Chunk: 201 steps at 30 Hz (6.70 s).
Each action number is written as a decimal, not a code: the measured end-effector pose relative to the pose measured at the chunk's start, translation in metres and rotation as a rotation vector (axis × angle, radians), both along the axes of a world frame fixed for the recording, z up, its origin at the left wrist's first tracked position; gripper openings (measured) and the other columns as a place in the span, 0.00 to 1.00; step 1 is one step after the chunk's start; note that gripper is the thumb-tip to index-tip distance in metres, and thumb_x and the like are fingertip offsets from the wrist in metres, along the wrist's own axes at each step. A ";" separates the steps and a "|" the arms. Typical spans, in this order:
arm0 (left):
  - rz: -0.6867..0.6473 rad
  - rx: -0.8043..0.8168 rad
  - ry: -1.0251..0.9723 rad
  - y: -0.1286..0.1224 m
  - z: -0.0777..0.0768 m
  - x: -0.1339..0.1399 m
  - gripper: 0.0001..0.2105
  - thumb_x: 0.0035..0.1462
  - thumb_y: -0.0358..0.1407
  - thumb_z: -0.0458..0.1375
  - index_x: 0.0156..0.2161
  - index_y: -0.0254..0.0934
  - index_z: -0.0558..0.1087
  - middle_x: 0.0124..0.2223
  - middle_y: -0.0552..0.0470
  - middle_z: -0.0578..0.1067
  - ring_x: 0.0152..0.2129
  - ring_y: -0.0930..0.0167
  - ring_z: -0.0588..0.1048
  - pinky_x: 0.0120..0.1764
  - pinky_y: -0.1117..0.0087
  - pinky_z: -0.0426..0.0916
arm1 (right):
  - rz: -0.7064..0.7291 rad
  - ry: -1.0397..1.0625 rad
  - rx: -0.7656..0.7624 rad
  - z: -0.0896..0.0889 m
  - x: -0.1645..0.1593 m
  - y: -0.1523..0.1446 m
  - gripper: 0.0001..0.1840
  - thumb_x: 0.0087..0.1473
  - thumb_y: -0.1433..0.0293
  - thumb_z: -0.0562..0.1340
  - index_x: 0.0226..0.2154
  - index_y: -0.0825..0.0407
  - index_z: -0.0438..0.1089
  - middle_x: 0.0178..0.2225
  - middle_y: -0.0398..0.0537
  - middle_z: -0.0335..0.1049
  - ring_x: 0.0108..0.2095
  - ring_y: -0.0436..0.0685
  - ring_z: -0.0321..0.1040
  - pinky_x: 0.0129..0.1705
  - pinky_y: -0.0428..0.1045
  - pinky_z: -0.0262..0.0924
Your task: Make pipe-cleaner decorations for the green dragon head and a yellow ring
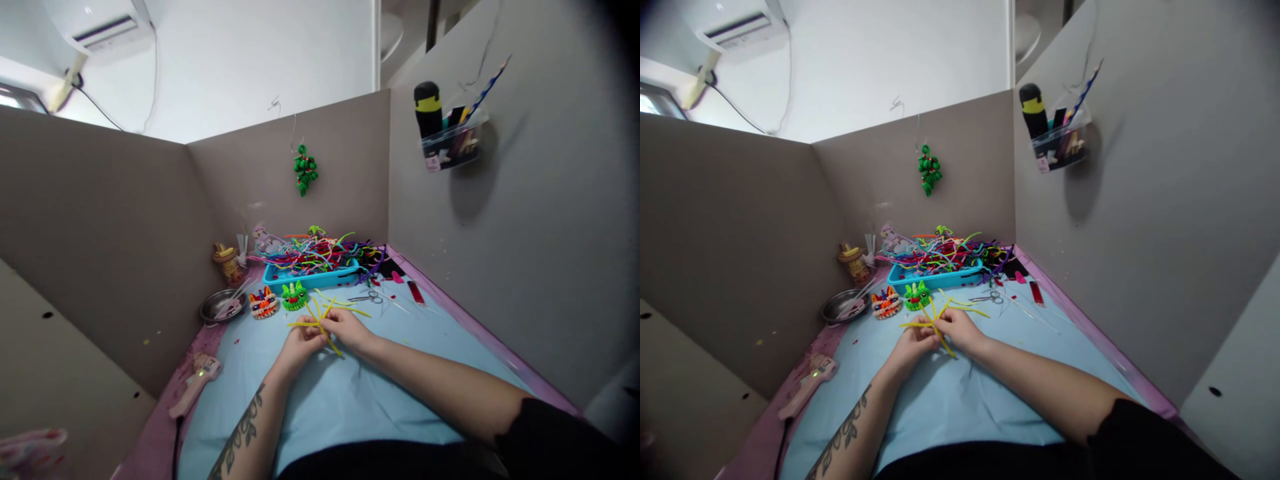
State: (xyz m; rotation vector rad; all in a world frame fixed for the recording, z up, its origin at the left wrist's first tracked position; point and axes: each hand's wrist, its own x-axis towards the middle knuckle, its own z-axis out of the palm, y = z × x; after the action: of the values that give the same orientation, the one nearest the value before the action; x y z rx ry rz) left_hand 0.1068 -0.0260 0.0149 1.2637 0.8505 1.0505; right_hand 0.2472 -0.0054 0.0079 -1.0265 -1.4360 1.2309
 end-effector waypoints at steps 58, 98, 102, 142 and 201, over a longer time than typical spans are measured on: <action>0.322 -0.170 -0.324 0.021 0.007 -0.029 0.19 0.44 0.48 0.61 0.38 0.35 0.72 0.34 0.48 0.75 0.24 0.76 0.70 0.25 0.77 0.61 | -0.156 0.052 -0.057 0.008 0.010 0.005 0.13 0.43 0.62 0.59 0.18 0.54 0.60 0.15 0.38 0.58 0.18 0.46 0.51 0.22 0.44 0.45; 0.412 0.031 0.086 0.011 0.001 -0.008 0.14 0.38 0.42 0.64 0.22 0.32 0.70 0.20 0.54 0.70 0.18 0.76 0.64 0.25 0.75 0.57 | -0.138 0.328 -0.049 -0.001 0.016 0.015 0.17 0.48 0.60 0.55 0.34 0.54 0.68 0.28 0.47 0.68 0.27 0.51 0.64 0.27 0.45 0.54; 0.405 0.015 0.096 0.014 -0.003 -0.011 0.14 0.37 0.43 0.64 0.23 0.31 0.71 0.21 0.54 0.71 0.18 0.76 0.64 0.25 0.75 0.57 | -0.108 0.019 0.160 0.005 0.022 0.014 0.14 0.46 0.60 0.59 0.25 0.55 0.68 0.21 0.42 0.63 0.23 0.50 0.58 0.26 0.45 0.51; 0.078 0.040 0.215 0.008 0.000 -0.013 0.15 0.41 0.44 0.63 0.19 0.32 0.67 0.17 0.57 0.63 0.15 0.79 0.55 0.21 0.75 0.46 | -0.059 0.482 -0.265 -0.007 0.012 0.015 0.08 0.32 0.67 0.66 0.19 0.55 0.69 0.20 0.43 0.63 0.23 0.48 0.57 0.25 0.44 0.49; 0.134 0.104 0.260 0.010 -0.002 -0.020 0.17 0.41 0.45 0.64 0.28 0.29 0.75 0.26 0.47 0.75 0.22 0.72 0.70 0.26 0.73 0.60 | 0.161 -0.031 -0.075 0.004 0.006 0.001 0.11 0.41 0.65 0.61 0.19 0.54 0.61 0.13 0.36 0.57 0.15 0.44 0.50 0.19 0.42 0.42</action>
State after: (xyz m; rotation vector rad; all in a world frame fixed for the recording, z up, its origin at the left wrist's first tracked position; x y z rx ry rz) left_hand 0.0866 -0.0158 0.0124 1.4687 1.1023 1.0613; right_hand 0.2529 -0.0047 0.0116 -0.9997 -1.5301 1.3994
